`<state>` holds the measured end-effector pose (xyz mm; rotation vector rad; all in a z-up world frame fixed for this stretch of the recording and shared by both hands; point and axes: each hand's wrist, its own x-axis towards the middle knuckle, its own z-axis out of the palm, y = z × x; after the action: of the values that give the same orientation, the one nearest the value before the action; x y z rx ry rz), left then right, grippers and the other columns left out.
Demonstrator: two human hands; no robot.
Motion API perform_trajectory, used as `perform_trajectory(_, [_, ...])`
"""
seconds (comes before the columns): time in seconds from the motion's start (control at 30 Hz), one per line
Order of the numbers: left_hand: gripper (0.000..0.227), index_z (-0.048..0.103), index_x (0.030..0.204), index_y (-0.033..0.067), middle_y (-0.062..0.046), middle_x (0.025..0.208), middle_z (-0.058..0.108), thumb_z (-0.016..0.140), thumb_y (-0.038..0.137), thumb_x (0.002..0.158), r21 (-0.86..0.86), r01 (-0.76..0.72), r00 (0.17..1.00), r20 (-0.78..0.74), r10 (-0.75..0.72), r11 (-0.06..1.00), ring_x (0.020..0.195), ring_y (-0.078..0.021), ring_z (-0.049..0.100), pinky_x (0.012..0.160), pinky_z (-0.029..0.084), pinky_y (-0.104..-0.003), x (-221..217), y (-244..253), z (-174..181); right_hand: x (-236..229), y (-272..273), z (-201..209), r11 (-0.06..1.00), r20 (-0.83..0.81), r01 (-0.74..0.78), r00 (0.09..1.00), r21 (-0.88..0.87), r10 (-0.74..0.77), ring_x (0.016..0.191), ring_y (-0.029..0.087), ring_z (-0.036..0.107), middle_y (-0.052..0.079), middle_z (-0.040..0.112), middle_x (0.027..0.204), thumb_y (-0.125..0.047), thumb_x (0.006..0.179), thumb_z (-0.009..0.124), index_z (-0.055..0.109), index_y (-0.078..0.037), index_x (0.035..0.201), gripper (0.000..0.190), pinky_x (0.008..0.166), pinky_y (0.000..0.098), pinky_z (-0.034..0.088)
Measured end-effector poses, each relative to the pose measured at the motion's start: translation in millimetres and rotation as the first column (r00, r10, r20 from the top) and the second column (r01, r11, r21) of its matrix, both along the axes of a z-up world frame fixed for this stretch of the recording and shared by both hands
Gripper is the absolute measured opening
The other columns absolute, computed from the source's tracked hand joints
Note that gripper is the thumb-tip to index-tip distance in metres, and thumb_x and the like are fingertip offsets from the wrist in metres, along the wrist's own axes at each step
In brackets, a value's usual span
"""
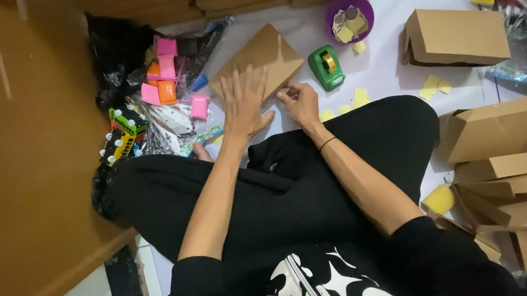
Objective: Assembling a small cardboard box, placing a toy car inside, and sealing it with a sticker.
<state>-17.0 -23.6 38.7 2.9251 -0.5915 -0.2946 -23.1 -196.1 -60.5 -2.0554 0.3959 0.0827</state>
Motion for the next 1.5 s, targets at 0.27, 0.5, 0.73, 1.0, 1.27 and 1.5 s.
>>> perform_trajectory(0.27, [0.108,0.015,0.166,0.0246,-0.017,0.156,0.042,0.084,0.025,0.084,0.065,0.062,0.995,0.08,-0.067,0.996,0.141,-0.0461,0.043,0.115,0.035,-0.068,17.9,9.8,-32.6,0.7,4.9,1.0,0.989,0.031,-0.068,0.997,0.131,0.064,0.088,0.029,0.071,0.015,0.066,0.091,-0.025,0.097,0.077,0.077,-0.007,0.108,0.021,0.075,0.0396,0.061])
perform_trajectory(0.5, [0.107,0.021,0.164,0.0185,-0.013,0.145,0.044,0.071,0.049,0.075,-0.249,0.099,0.992,-0.056,-0.116,0.963,0.111,-0.0451,0.066,0.088,0.059,-0.056,37.8,38.0,-2.4,2.9,1.6,62.1,0.86,0.085,-0.292,0.955,0.419,0.283,0.097,0.024,0.061,0.013,0.06,0.096,-0.028,0.106,0.064,0.064,-0.001,0.107,0.027,0.081,0.0384,0.062])
perform_trajectory(0.73, [0.097,0.012,0.167,0.023,-0.016,0.115,0.071,0.06,0.039,0.084,-0.076,0.352,0.933,0.115,-0.342,0.933,0.093,-0.041,0.075,0.081,0.059,-0.052,27.1,48.5,49.6,2.4,1.4,90.9,0.886,-0.015,-0.3,0.945,0.353,0.326,0.087,0.018,0.061,0.008,0.062,0.086,-0.025,0.104,0.066,0.068,-0.002,0.102,0.023,0.078,0.0325,0.06])
perform_trajectory(1.0, [0.064,0.042,0.155,0.0205,-0.025,0.139,0.06,0.055,0.034,0.094,-0.258,0.31,0.949,0.021,-0.316,0.915,0.104,-0.0505,0.07,0.088,0.057,-0.06,26.3,55.3,44.9,0.7,18.7,66.8,0.979,0.136,-0.196,0.973,0.058,0.187,0.077,0.023,0.072,0.011,0.074,0.078,-0.023,0.096,0.076,0.077,-0.009,0.092,0.015,0.072,0.0336,0.059])
perform_trajectory(1.27, [0.07,0.038,0.157,0.0316,-0.013,0.137,0.06,0.056,0.042,0.09,-0.188,0.311,0.95,0.104,-0.295,0.932,0.098,-0.0412,0.073,0.082,0.061,-0.052,30.8,57.9,11.0,-15.2,42.6,94.7,0.999,0.338,-0.046,0.94,0.003,0.042,0.069,0.021,0.07,0.008,0.075,0.075,-0.016,0.094,0.079,0.078,-0.01,0.093,0.005,0.071,0.0342,0.056])
perform_trajectory(1.5, [0.068,0.042,0.154,0.0289,-0.012,0.132,0.061,0.055,0.039,0.088,-0.191,0.321,0.944,0.148,-0.296,0.928,0.096,-0.0399,0.073,0.079,0.062,-0.05,28.5,57.6,15.3,-16.4,42.9,87.7,0.994,0.441,-0.006,0.897,0.11,-0.043,0.069,0.016,0.07,0.008,0.076,0.074,-0.014,0.085,0.09,0.084,-0.014,0.095,0.012,0.071,0.0294,0.055])
